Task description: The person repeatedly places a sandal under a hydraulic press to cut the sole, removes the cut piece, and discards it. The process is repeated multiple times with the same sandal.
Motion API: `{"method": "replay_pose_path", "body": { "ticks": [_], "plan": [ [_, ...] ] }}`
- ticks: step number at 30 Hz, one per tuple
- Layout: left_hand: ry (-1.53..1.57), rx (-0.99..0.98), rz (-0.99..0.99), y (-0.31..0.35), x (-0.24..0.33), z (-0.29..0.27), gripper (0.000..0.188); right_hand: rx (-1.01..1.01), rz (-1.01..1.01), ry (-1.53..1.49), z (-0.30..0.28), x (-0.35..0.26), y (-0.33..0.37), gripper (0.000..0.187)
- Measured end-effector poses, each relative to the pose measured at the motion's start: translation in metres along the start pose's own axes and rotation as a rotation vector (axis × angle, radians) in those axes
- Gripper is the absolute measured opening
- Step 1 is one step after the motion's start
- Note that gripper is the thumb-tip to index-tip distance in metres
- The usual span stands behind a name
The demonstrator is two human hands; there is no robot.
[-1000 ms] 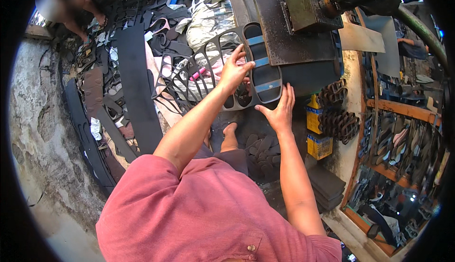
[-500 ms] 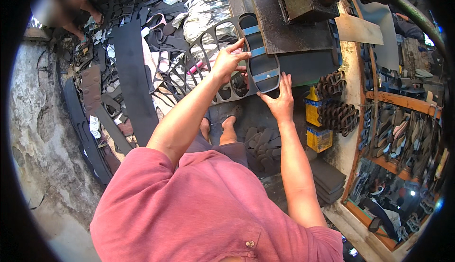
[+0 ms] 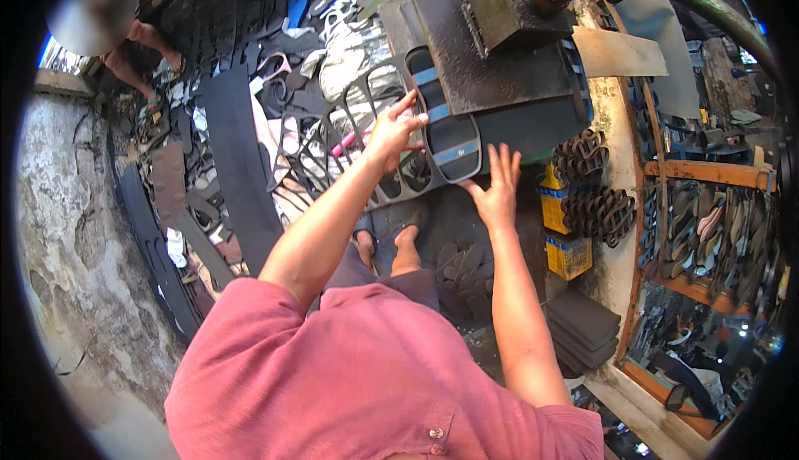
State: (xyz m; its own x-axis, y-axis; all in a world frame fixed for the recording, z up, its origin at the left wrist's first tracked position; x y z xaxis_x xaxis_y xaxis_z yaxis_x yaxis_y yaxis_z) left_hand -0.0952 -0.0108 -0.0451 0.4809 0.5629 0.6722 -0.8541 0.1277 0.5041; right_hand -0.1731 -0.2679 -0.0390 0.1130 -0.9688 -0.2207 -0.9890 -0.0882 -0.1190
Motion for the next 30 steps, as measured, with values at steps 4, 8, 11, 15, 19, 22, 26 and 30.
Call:
{"method": "replay_pose_path", "body": {
  "ticks": [4, 8, 11, 15, 19, 22, 26, 30],
  "plan": [
    [-0.033, 0.046, 0.065, -0.004, 0.000, 0.026, 0.072, -0.085, 0.092, 0.087, -0.003, 0.031, -0.013, 0.092],
    [-0.480, 0.503, 0.637, -0.025, -0.006, 0.001, 0.060, -0.063, 0.149, 0.164, -0.004, 0.044, -0.037, 0.091],
    [0.001, 0.526, 0.107, -0.053, -0.048, -0.085, 0.064, -0.018, 0.142, 0.142, -0.010, 0.047, -0.069, 0.089],
    [0.291, 0.255, 0.041, -0.033, -0.013, -0.061, 0.030, 0.005, 0.206, 0.111, -0.007, 0.076, -0.100, 0.089],
    [0.183, 0.188, 0.135, -0.039, 0.038, -0.048, 0.046, -0.036, 0.223, 0.090, -0.003, 0.088, -0.128, 0.093],
    [0.122, 0.182, 0.170, -0.048, 0.067, -0.029, 0.037, -0.054, 0.229, 0.104, 0.004, 0.090, -0.147, 0.090],
    [-0.324, 0.492, 0.629, -0.053, 0.087, 0.002, 0.045, -0.118, 0.192, 0.081, 0.001, 0.080, -0.156, 0.083],
    [-0.207, -0.041, 1.072, 0.038, 0.165, 0.223, 0.033, -0.436, 0.272, -0.006, -0.132, 0.101, -0.155, 0.076]
  ]
}}
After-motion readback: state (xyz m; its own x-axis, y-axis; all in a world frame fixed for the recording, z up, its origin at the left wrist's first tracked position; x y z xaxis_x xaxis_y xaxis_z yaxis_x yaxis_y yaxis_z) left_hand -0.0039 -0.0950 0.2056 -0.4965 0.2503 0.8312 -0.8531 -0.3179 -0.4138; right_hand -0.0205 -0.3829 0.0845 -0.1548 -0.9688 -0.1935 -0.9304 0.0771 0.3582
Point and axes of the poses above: each hand's wrist, its own y-axis away from the middle knuckle, its own z-axis out of the palm, x = y × z, the point moved 1 cm from there along -y, towards the middle knuckle, and after that the axes turned 10 degrees about y, right-handed, at the moved point
